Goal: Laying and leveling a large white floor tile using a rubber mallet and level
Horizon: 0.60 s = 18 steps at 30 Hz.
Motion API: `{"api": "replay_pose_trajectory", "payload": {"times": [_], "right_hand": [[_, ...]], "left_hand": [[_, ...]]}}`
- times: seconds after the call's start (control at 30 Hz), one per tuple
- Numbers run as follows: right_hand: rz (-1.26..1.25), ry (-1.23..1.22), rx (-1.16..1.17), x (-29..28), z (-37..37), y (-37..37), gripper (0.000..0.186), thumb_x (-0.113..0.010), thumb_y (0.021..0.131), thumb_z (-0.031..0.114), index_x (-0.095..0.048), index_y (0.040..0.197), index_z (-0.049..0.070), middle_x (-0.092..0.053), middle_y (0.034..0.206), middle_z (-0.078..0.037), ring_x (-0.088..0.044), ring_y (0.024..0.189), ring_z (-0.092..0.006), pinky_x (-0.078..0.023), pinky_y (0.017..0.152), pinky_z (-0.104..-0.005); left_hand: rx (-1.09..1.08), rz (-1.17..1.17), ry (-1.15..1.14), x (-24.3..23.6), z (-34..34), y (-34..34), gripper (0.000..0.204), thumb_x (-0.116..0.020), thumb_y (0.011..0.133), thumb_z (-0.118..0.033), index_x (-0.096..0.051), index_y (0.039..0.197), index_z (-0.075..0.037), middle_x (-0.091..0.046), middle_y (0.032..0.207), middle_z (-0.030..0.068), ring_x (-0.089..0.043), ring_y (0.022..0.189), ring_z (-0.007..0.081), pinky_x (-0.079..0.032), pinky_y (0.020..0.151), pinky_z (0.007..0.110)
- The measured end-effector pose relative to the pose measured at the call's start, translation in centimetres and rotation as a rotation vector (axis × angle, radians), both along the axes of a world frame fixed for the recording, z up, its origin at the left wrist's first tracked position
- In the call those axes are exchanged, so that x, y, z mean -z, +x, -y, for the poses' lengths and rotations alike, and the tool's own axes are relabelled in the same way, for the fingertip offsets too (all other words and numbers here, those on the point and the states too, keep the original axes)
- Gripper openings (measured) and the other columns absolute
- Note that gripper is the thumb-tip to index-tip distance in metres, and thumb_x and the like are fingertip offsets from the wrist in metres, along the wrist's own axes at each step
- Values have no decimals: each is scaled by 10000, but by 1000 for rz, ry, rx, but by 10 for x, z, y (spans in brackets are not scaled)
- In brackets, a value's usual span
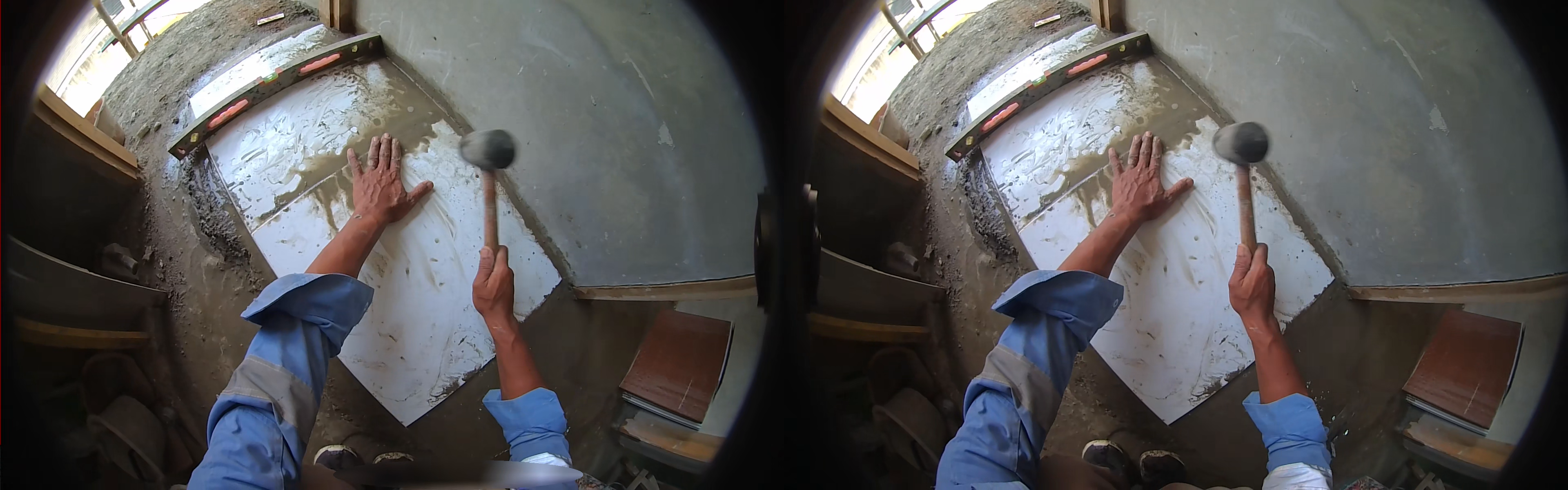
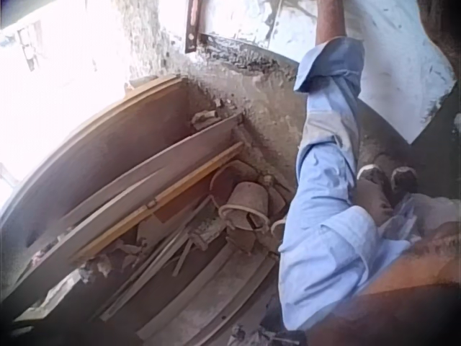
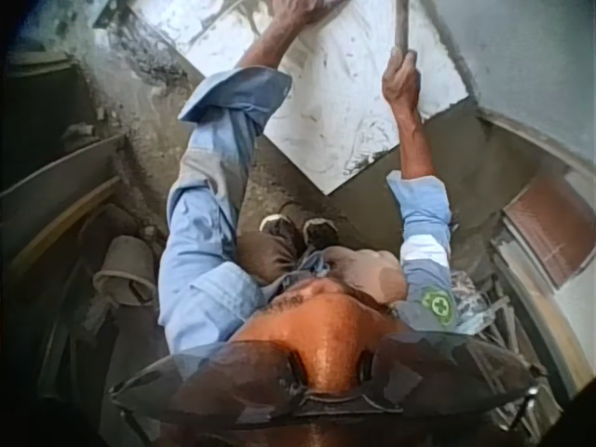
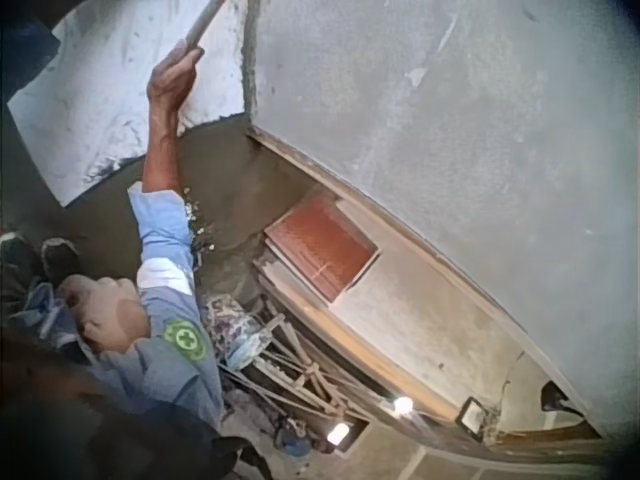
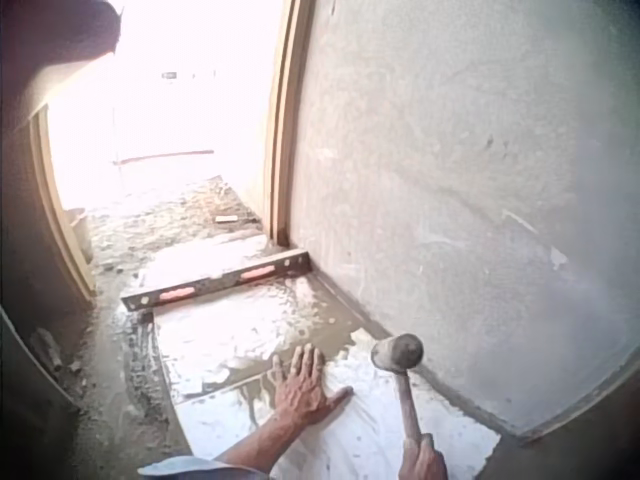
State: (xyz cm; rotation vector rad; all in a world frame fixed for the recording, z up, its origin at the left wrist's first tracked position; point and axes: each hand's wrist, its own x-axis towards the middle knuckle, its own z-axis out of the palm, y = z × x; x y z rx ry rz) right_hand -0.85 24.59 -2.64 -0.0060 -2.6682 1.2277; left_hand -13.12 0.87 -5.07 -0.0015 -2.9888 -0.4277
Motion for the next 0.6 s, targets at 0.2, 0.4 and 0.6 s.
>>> {"api": "replay_pose_trajectory", "payload": {"times": [0.2,0.4,0.6], "right_hand": [[68,-329,56,-29,9,20,399,-394,1097,360,-525,1007,-6,-573,685,-185,-550,602,-296,-437,569,-434],[208,-183,14,1,-21,36,398,-398,1095,382,-510,990,14,-468,651,-56,-490,572,-148,-411,512,-367],[225,247,-57,26,-55,56,389,-390,1091,397,-521,985,46,-417,691,4,-388,567,-65,-359,482,-243]], "left_hand": [[-20,-14,19,5,10,3,930,-411,962,-685,-217,1620,-57,-187,1701,115,-92,1586,265,40,1239,624],[-15,5,43,6,1,6,887,-399,977,-648,-227,1617,-59,-188,1701,109,-99,1585,259,53,1234,634],[-27,-18,79,2,2,1,898,-405,966,-656,-238,1614,-58,-190,1700,111,-99,1585,266,53,1231,643]]}}
